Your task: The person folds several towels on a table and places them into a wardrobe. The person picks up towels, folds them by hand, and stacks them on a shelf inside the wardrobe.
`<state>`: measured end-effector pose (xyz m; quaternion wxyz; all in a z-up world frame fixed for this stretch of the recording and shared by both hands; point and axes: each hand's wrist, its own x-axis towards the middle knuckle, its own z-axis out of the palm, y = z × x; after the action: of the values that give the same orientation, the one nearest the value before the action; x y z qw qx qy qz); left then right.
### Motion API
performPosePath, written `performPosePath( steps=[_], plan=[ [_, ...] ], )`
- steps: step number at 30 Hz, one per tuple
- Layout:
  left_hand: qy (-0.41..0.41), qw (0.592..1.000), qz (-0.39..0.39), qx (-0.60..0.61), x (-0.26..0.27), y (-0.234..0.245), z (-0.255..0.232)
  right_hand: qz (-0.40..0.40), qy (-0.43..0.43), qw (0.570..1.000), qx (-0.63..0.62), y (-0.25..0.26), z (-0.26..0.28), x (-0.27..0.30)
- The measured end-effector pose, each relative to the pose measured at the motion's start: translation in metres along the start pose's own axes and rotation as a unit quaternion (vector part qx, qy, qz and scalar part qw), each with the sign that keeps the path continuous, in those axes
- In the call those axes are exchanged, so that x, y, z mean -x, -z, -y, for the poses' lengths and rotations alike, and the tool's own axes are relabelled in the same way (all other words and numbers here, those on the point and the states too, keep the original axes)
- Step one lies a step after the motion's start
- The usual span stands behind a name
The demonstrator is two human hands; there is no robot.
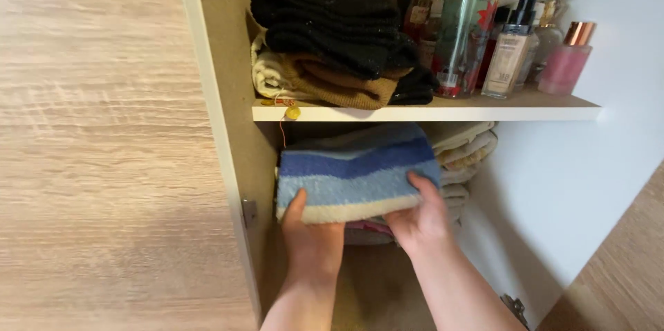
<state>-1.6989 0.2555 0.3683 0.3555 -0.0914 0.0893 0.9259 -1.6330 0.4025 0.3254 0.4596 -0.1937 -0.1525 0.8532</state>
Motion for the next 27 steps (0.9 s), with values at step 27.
performPosePath(
  steps=[27],
  plan=[
    [-0.082,0.992,0.091,0.025,-0.283,0.015,0.020,0.068,-0.069,0.993,0.070,-0.008,-0.027,-0.180]
  ],
)
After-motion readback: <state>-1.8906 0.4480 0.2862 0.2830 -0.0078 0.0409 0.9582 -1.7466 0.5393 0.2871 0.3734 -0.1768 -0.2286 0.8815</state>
